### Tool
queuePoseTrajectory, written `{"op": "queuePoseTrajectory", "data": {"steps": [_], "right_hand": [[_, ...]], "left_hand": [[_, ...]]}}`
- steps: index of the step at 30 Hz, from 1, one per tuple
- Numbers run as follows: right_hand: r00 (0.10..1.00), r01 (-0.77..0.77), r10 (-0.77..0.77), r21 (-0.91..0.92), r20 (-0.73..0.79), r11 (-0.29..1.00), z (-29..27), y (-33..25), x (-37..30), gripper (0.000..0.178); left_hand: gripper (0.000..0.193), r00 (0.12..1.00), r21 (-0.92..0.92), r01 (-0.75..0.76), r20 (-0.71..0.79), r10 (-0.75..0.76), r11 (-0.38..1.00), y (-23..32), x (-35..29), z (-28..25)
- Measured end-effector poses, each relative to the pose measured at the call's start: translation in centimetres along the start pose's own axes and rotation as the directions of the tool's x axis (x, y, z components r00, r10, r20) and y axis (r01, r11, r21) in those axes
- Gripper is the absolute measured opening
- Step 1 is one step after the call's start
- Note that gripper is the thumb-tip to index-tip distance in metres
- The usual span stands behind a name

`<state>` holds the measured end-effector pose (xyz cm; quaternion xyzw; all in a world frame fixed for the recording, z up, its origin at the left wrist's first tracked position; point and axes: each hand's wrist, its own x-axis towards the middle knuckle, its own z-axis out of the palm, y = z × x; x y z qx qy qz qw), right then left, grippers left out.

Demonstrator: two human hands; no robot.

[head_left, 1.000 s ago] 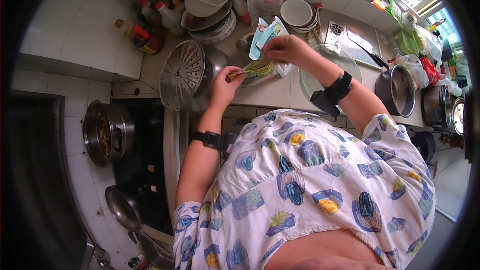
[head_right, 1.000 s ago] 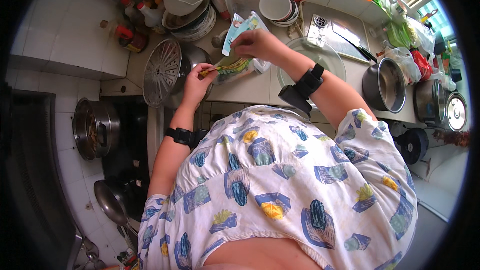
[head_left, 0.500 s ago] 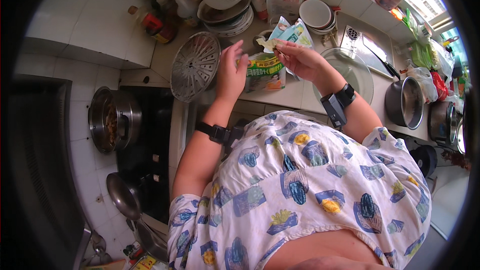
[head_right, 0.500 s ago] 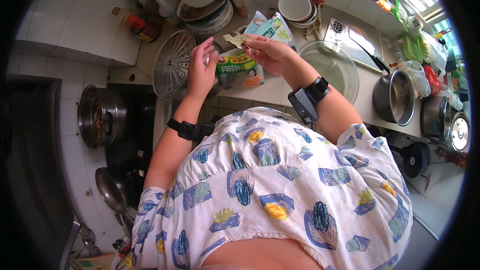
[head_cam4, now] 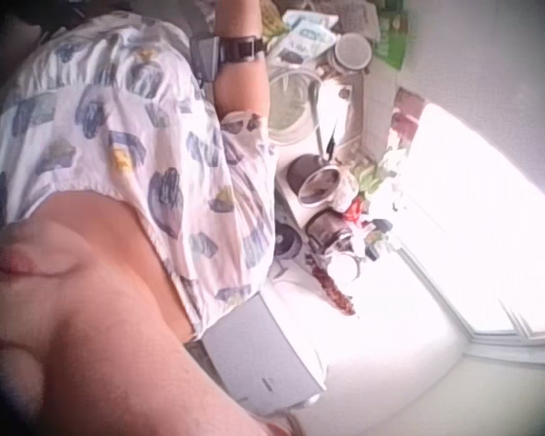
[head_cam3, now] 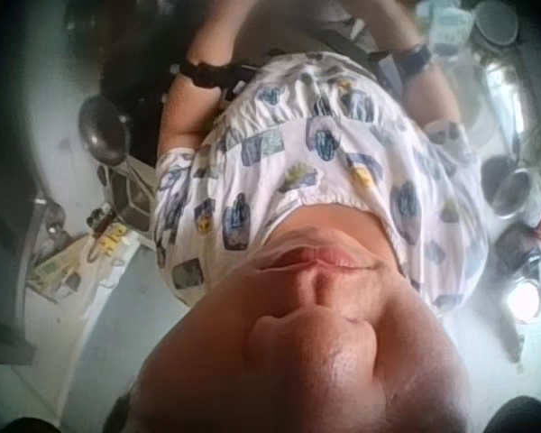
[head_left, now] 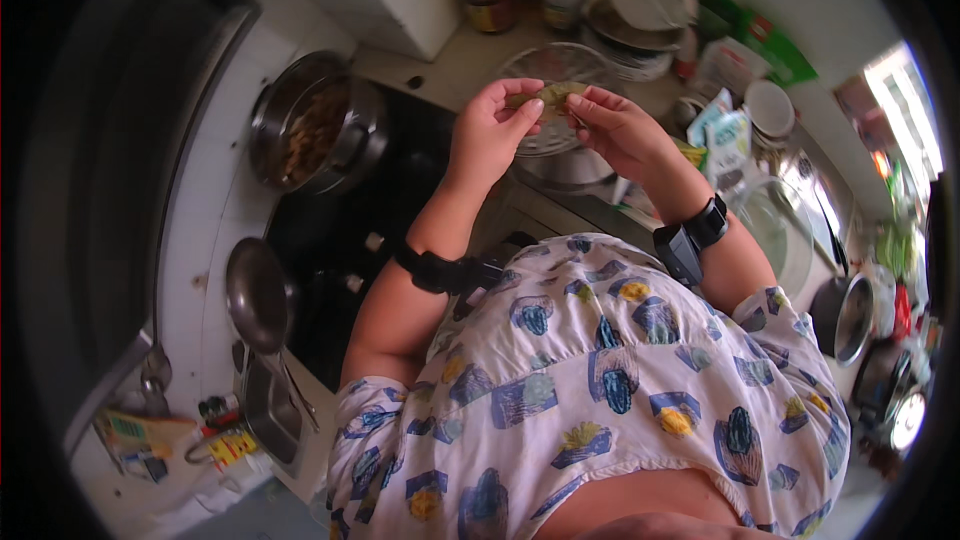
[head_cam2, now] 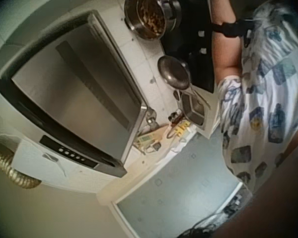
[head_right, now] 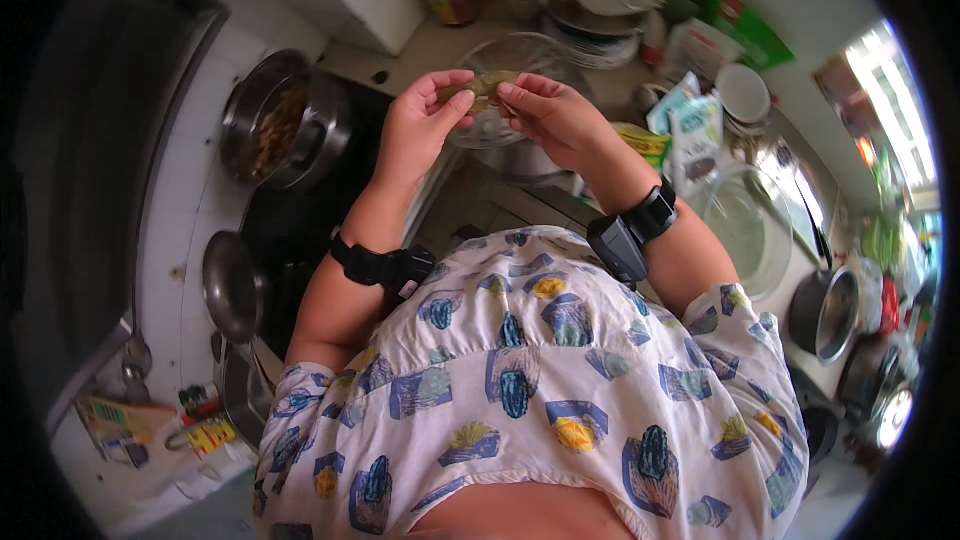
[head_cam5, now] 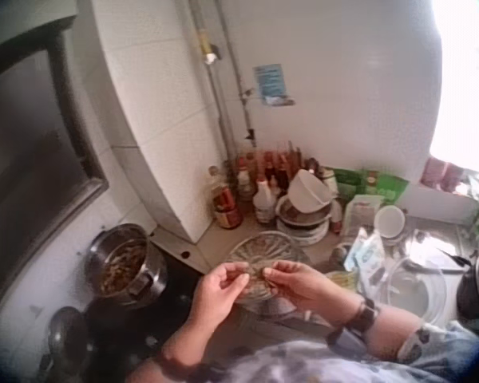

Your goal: The person adds seasoning from multiple packets, pours sugar from a bag, and places a peeled vegetable from a plastic bag into a pot on a stove.

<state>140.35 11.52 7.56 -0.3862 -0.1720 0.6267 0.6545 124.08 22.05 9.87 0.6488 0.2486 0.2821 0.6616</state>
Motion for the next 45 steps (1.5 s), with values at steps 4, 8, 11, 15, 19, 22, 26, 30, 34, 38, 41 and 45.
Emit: {"op": "queuePoseTrajectory", "data": {"steps": [4, 8, 11, 15, 19, 22, 26, 30, 34, 38, 41, 45], "right_hand": [[0.995, -0.022, 0.023, -0.014, 0.099, 1.0, 6.6, 3.5, 4.9, 0.01], [0.989, -0.105, 0.101, 0.028, 0.109, 0.994, 15.0, 7.2, 9.3, 0.008], [0.975, -0.13, 0.13, -0.012, 0.179, 0.991, 19.2, 8.6, 12.5, 0.008], [0.968, -0.078, 0.102, -0.112, 0.228, 0.991, 21.3, 9.3, 15.3, 0.01], [0.986, -0.001, 0.052, -0.308, 0.157, 0.951, 22.1, 10.7, 18.9, 0.015], [0.976, 0.066, 0.037, -0.453, 0.215, 0.889, 24.4, 11.1, 20.4, 0.018], [0.974, 0.136, 0.004, -0.591, 0.229, 0.795, 25.6, 10.7, 23.3, 0.018], [0.979, 0.14, -0.026, -0.566, 0.204, 0.813, 28.4, 11.8, 25.0, 0.021], [0.995, 0.0, 0.044, -0.428, 0.093, 0.904, 31.7, 13.3, 26.8, 0.019], [0.991, -0.044, 0.096, -0.44, 0.096, 0.897, 32.1, 11.9, 27.1, 0.02], [0.992, 0.001, 0.063, -0.504, 0.111, 0.864, 33.0, 12.5, 27.0, 0.021], [0.965, 0.124, 0.064, -0.663, 0.253, 0.738, 33.1, 13.3, 28.5, 0.027]], "left_hand": [[0.028, 0.993, 0.013, 0.015, -0.117, -0.014, 1.0, 1.7, -3.4, -8.9], [0.024, 0.948, 0.168, -0.034, -0.306, 0.085, 0.985, 3.0, -5.2, -21.0], [0.022, 0.887, 0.354, -0.023, -0.425, 0.183, 0.935, 2.4, -4.6, -29.5], [0.035, 0.838, 0.978, 0.1, -0.183, 0.514, 0.186, 2.3, -3.7, -33.2], [0.039, 0.965, 0.489, -0.085, -0.177, 0.194, 0.868, 5.5, -2.4, -28.9], [0.032, 0.985, 0.519, -0.031, -0.131, 0.115, 0.854, 4.4, -1.4, -31.2], [0.021, 0.959, 0.433, -0.005, -0.252, 0.126, 0.902, 3.6, -0.3, -33.0], [0.015, 0.865, 0.415, -0.093, -0.417, 0.28, 0.905, 2.5, -0.7, -33.8], [0.013, 0.687, 0.59, -0.059, -0.561, 0.461, 0.805, 2.8, -1.3, -34.0], [0.012, 0.617, 0.801, -0.044, -0.448, 0.647, 0.597, 3.9, -1.5, -32.9], [0.012, 0.599, 0.922, -0.058, -0.275, 0.752, 0.384, 3.8, -1.6, -34.5], [0.017, 0.703, 0.635, -0.048, -0.527, 0.478, 0.771, 2.0, -2.2, -38.8]]}}
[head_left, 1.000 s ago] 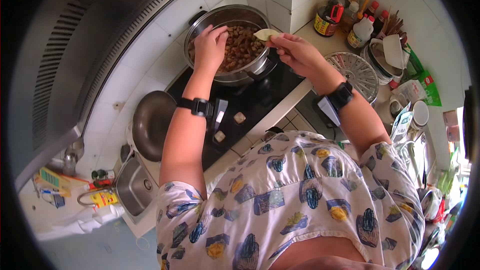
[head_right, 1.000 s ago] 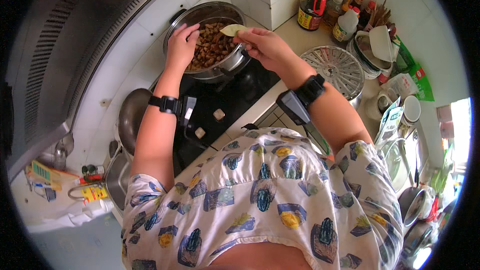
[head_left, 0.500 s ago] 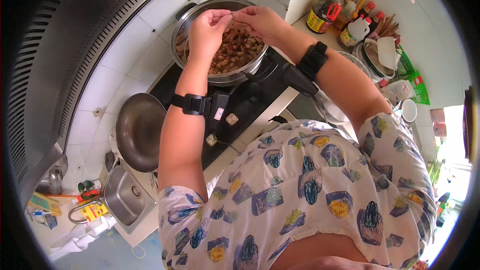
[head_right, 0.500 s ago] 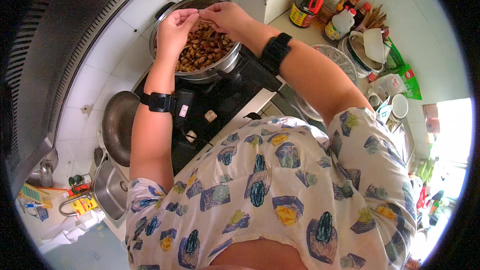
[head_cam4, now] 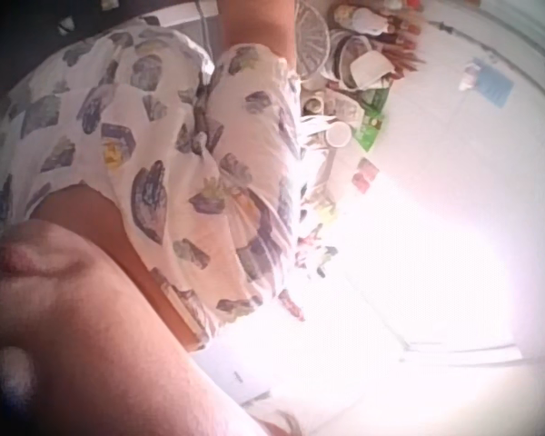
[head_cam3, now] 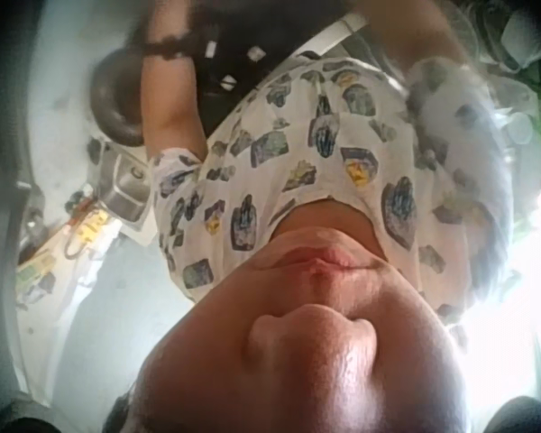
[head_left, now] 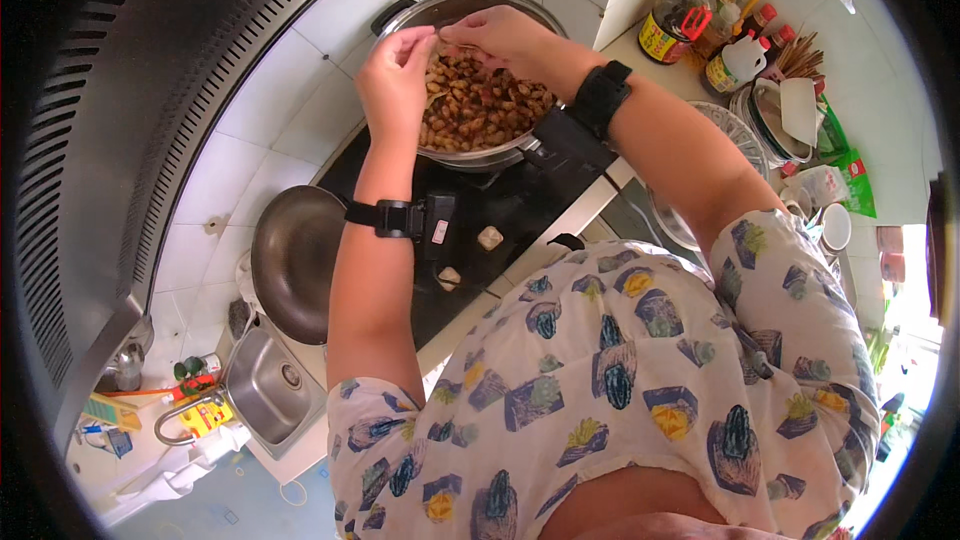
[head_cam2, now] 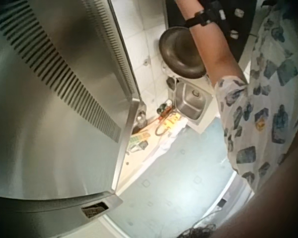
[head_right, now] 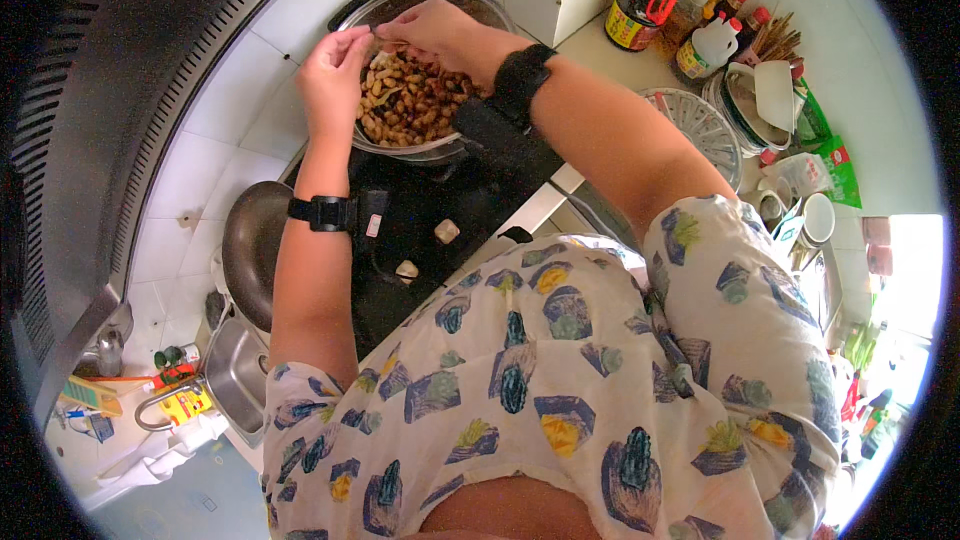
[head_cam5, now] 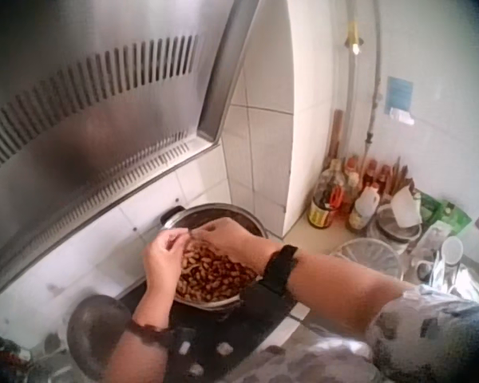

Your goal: The person adds seasoning from multiple packets, pours sugar from a bag, and places a peeled vegetable from a plastic bag into a pot on a stove.

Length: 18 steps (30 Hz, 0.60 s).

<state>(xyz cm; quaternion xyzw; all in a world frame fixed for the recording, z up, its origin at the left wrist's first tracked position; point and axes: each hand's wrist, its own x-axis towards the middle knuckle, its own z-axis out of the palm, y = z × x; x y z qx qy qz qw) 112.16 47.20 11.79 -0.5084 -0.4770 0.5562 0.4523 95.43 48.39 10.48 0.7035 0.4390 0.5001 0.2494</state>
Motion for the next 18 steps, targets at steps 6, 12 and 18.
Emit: {"op": "queuePoseTrajectory", "data": {"steps": [6, 12, 18], "right_hand": [[0.986, -0.127, 0.14, -0.136, 0.09, 0.983, -3.3, 0.9, 1.9, 0.036], [0.976, 0.099, -0.137, -0.213, -0.171, 0.972, -3.2, 2.4, 5.0, 0.049], [0.905, 0.247, -0.401, -0.587, -0.146, 0.771, -5.2, 1.6, 0.9, 0.047]], "left_hand": [[0.022, 0.901, 0.02, 0.25, 0.362, -0.24, 0.968, -2.9, -0.2, -1.7], [0.022, 0.746, 0.355, 0.086, 0.596, -0.297, 0.931, -2.5, -0.7, -1.2], [0.021, 0.929, 0.384, -0.025, 0.349, -0.12, 0.923, -1.4, -0.1, -1.7]]}}
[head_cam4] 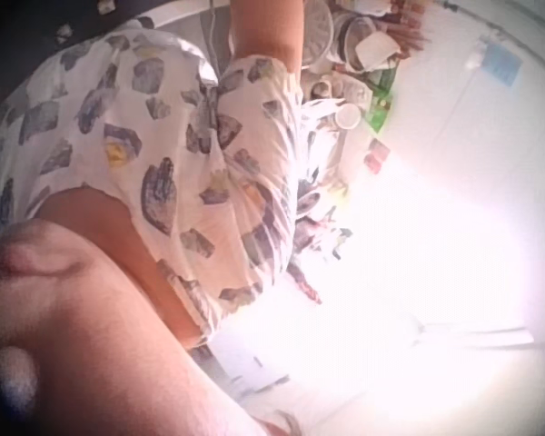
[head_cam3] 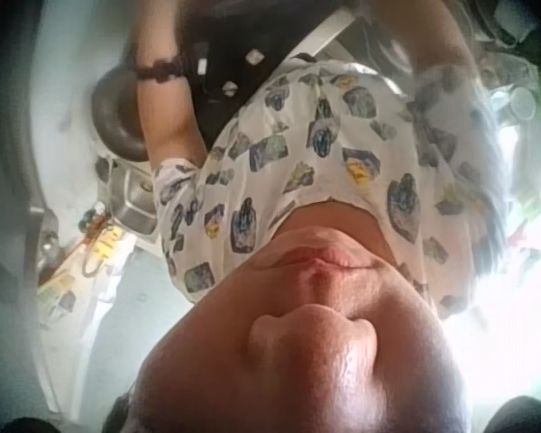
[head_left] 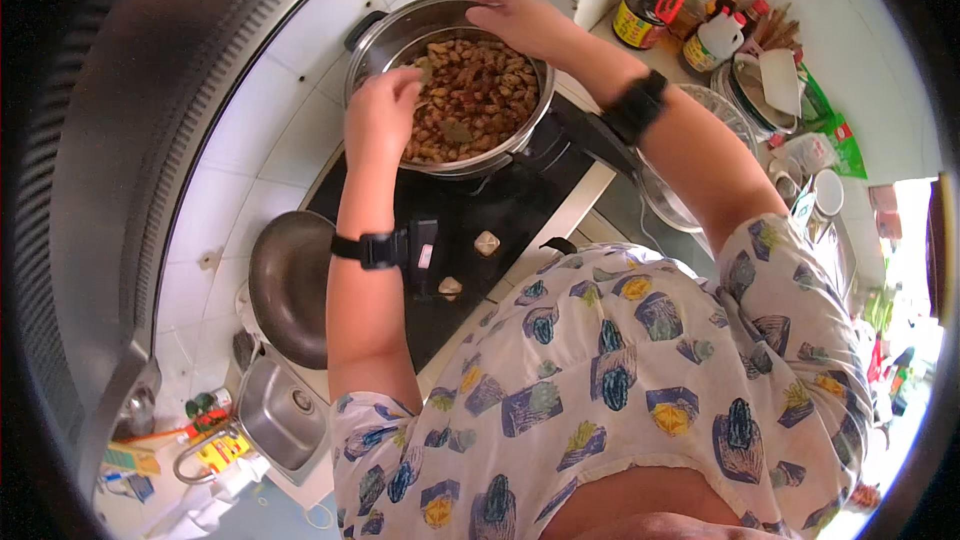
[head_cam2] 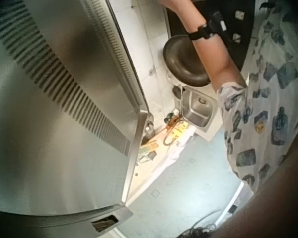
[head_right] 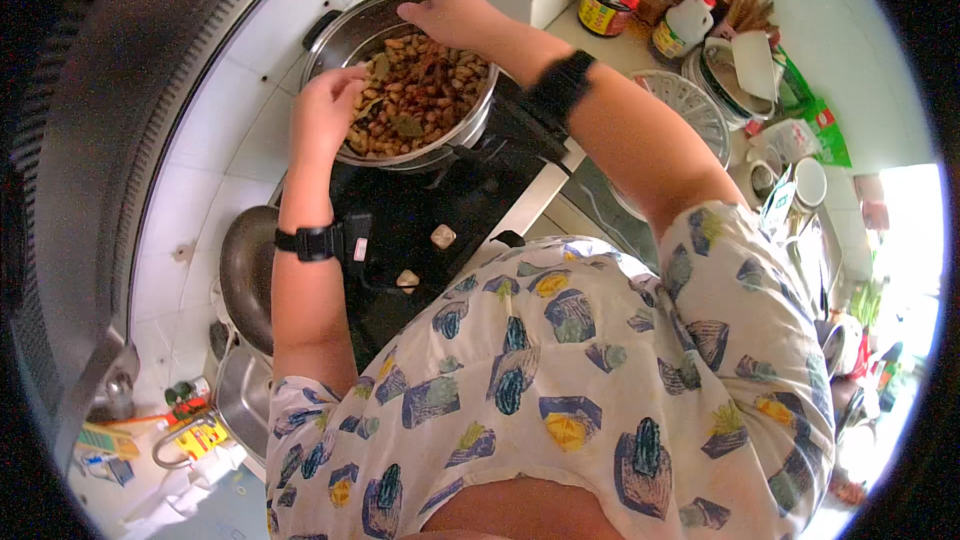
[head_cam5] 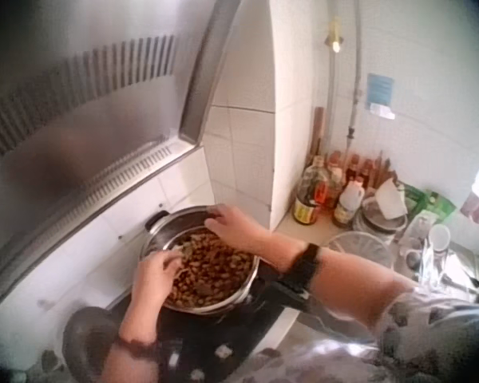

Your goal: The person adds seasoning from multiple packets, pours sugar from a bag, and places a peeled vegetable from a plastic bag into a pot on a stove.

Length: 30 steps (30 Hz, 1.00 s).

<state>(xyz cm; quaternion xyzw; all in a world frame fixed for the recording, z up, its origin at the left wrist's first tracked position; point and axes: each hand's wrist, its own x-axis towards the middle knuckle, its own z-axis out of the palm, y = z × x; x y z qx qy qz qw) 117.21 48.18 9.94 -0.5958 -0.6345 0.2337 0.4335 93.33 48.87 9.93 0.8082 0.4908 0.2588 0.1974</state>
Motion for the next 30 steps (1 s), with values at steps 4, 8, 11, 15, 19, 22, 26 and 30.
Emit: {"op": "queuePoseTrajectory", "data": {"steps": [4, 8, 11, 15, 19, 22, 26, 30], "right_hand": [[0.996, 0.03, -0.013, 0.185, -0.094, 0.982, -9.9, -1.2, -10.0, 0.031], [0.87, -0.154, 0.249, 0.245, -0.426, 0.957, -18.2, 2.9, -23.2, 0.026], [0.636, -0.328, 0.364, 0.189, -0.681, 0.926, -22.0, 5.3, -34.5, 0.025], [0.187, -0.406, 0.434, 0.333, -0.882, 0.851, -21.7, 10.2, -53.2, 0.025], [-0.022, -0.419, 0.388, 0.361, -0.922, 0.833, -18.9, 11.3, -60.0, 0.023], [-0.035, -0.381, 0.507, 0.48, -0.861, 0.79, -19.2, 13.8, -62.2, 0.021], [-0.114, -0.317, 0.774, 0.761, -0.623, 0.566, -16.8, 22.1, -69.1, 0.022], [-0.306, -0.54, 0.838, 0.807, -0.452, 0.238, -10.0, 34.5, -88.0, 0.027]], "left_hand": [[0.022, 0.976, -0.059, -0.086, -0.206, 0.072, 0.995, 2.0, 0.2, 0.5], [0.027, 0.882, 0.03, -0.338, -0.337, 0.328, 0.941, 4.5, 0.0, 2.7], [0.024, 0.809, 0.098, -0.48, -0.335, 0.483, 0.872, 8.8, -1.0, 6.9], [0.02, 0.68, 0.108, -0.72, -0.09, 0.728, 0.686, 14.4, -6.6, 18.7], [0.02, 0.569, -0.059, -0.817, 0.088, 0.818, 0.574, 18.1, -9.9, 23.8], [0.023, 0.502, -0.147, -0.836, 0.188, 0.844, 0.529, 20.7, -10.5, 24.3], [0.023, 0.412, -0.301, -0.792, 0.378, 0.829, 0.531, 26.2, -12.9, 27.2], [0.024, 0.116, -0.38, -0.791, 0.676, 0.728, 0.479, 29.3, -27.2, 43.9]]}}
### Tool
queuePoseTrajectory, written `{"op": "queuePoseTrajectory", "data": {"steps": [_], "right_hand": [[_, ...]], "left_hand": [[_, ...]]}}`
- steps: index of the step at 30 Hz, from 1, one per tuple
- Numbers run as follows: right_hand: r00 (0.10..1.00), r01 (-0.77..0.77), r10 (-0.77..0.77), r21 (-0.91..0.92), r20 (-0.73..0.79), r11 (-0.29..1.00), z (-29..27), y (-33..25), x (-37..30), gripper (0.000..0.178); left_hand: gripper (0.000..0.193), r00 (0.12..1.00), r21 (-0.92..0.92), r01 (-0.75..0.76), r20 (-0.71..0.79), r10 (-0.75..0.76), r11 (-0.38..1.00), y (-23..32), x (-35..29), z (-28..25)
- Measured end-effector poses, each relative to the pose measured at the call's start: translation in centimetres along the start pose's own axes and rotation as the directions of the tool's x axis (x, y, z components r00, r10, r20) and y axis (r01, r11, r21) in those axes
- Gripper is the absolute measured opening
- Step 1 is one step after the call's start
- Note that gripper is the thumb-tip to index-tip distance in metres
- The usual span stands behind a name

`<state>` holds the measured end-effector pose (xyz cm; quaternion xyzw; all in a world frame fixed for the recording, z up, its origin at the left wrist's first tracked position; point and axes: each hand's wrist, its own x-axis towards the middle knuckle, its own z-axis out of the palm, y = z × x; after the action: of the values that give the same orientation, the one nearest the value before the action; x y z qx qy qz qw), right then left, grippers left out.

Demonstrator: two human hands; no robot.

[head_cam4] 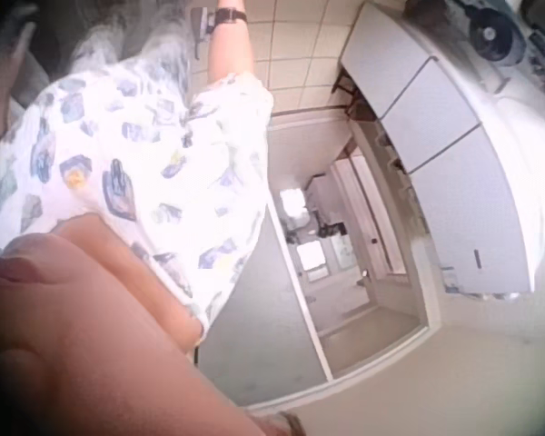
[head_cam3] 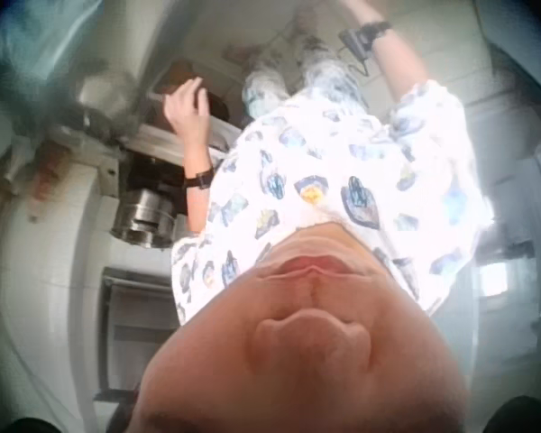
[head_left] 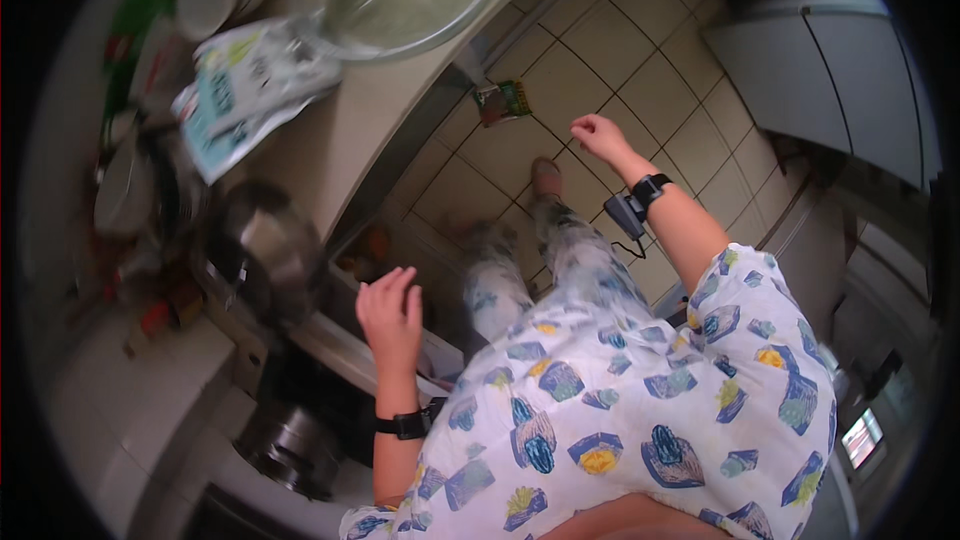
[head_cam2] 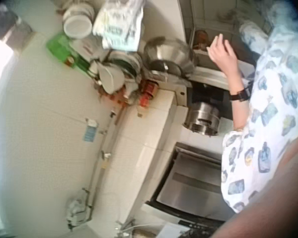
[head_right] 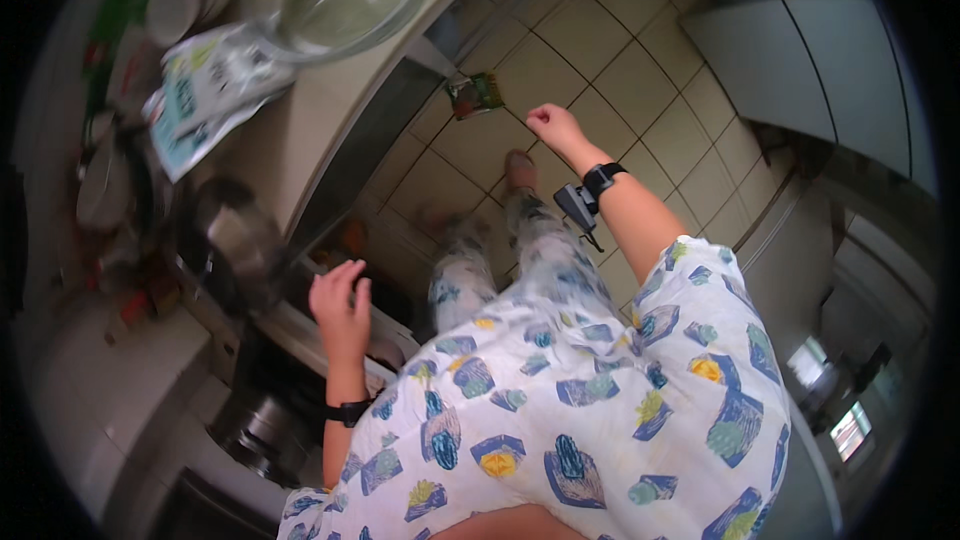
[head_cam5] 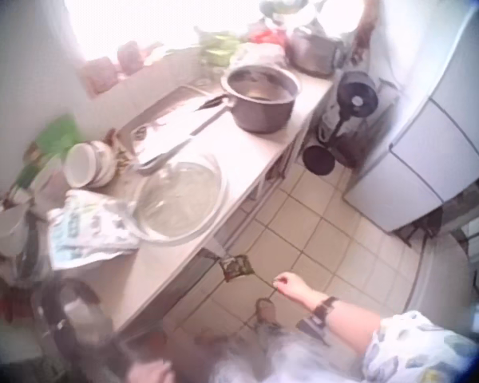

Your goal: The person adds seasoning from multiple packets, pours sugar from a bag, and places a peeled vegetable from a plastic bag into a pot on a stove.

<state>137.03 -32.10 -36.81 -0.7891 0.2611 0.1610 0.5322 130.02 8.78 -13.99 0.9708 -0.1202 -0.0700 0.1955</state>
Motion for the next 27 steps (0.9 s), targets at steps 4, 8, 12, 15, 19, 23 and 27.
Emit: {"op": "queuePoseTrajectory", "data": {"steps": [4, 8, 12, 15, 19, 23, 27], "right_hand": [[0.977, -0.212, 0.212, -0.202, -0.023, 0.956, 0.2, 14.9, 11.2, 0.028], [0.968, -0.248, 0.236, -0.205, -0.082, 0.947, 2.5, 20.7, 20.2, 0.038], [0.967, -0.253, 0.244, -0.141, -0.075, 0.957, 8.1, 28.6, 32.9, 0.04], [0.979, -0.202, 0.201, -0.174, -0.023, 0.964, 12.4, 36.8, 41.3, 0.045], [0.969, -0.218, 0.205, -0.088, -0.135, 0.972, 18.1, 43.1, 50.1, 0.049], [0.95, -0.246, 0.264, 0.119, -0.169, 0.962, 19.4, 44.1, 54.2, 0.045], [0.973, -0.08, 0.068, -0.046, -0.221, 0.996, 18.0, 41.0, 47.5, 0.027]], "left_hand": [[0.033, 0.918, 0.013, -0.07, 0.392, 0.059, 0.997, -0.1, 6.4, 16.2], [0.075, 0.652, 0.152, -0.039, 0.753, -0.09, 0.988, -0.3, 7.4, 29.2], [0.107, 0.323, 0.343, -0.209, 0.908, -0.266, 0.916, -3.4, 14.4, 37.0], [0.113, 0.191, 0.324, -0.036, 0.931, -0.312, 0.945, -5.9, 15.7, 45.0], [0.124, 0.194, 0.287, 0.032, 0.938, -0.288, 0.957, -9.7, 18.3, 50.2], [0.125, 0.258, 0.325, 0.059, 0.908, -0.328, 0.944, -10.4, 20.6, 51.5], [0.124, 0.293, 0.368, -0.06, 0.895, -0.336, 0.928, -8.3, 20.1, 49.1]]}}
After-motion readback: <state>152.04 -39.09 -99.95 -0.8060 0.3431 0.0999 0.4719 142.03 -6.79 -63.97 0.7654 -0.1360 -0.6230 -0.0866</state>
